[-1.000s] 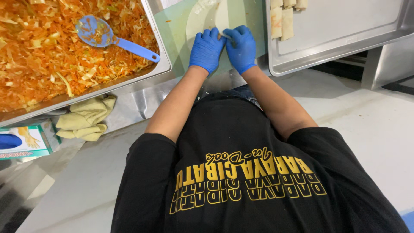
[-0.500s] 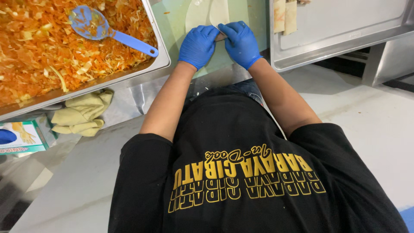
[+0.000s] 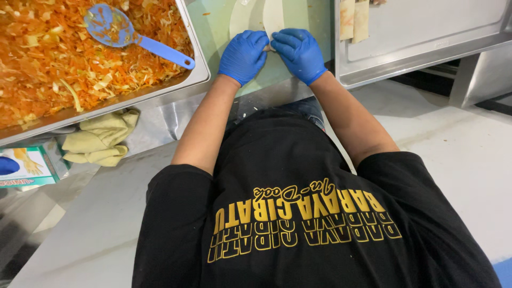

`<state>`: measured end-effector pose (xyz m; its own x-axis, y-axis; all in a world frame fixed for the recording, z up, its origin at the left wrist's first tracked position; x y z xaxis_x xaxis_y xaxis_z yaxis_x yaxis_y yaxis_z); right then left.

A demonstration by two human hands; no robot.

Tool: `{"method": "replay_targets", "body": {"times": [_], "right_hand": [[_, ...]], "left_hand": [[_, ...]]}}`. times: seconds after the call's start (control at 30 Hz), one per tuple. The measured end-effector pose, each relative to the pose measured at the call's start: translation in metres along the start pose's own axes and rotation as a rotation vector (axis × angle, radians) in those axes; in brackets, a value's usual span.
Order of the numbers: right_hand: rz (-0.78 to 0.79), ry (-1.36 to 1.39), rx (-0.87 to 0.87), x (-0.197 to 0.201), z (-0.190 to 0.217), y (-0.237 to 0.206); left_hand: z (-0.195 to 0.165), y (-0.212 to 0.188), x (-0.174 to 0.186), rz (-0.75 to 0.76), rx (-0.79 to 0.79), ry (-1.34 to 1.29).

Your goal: The person carries metal trays to a stainless steel worktable, then repeatedly makes spring rolls: they lay a round wrapper on a cutting board, spoon shredded vegetable filling onto it with a blue plastic spoon, fold the wrapper over the filling, roll it up by hand, and place the finished roll on a tray with other rolled spring rolls. They briefly stack empty trays mid-episode.

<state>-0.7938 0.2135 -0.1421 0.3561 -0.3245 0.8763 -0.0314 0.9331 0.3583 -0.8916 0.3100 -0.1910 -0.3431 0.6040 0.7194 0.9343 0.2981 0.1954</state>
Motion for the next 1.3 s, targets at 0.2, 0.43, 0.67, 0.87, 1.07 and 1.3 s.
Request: {"method": "replay_targets", "body": {"times": [0.2, 0.43, 0.67, 0.87, 1.07, 1.3], "right_hand": [[0.103, -0.015, -0.005, -0.009, 0.0, -0.007], [0.016, 0.129, -0.069, 0.002, -0.009, 0.001], [0.031, 0.062, -0.21, 0.012, -0.005, 0.004], [0.155, -0.005, -0.293, 0.005, 0.007, 0.016], [0.017, 0.381, -0.415, 0.087, 0.013, 0.021], [-1.016, 0.095, -0.947, 0.271, -0.157, -0.212]], "left_hand": [[0.01, -0.035, 0.038, -0.314, 0.162, 0.033], [-0.028, -0.028, 0.017, -0.124, 0.046, 0.093], [-0.032, -0.004, 0.019, -0.029, 0.116, 0.12], [-0.046, -0.009, 0.016, 0.004, -0.027, 0.298], [-0.047, -0.003, 0.027, 0.074, -0.031, 0.306], [-0.066, -0.013, 0.027, 0.089, 0.103, 0.654]]}}
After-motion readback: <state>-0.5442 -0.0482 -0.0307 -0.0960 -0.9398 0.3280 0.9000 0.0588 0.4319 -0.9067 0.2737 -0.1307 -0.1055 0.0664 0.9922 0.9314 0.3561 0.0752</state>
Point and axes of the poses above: each hand's wrist, its own y-axis towards the middle knuckle, its own x-axis out of the back of the hand, z = x × y, the point moved 8 cm from there along y, towards the middle knuckle, and after that the axes turned 1 degree about -x, right-handed, at the moved point
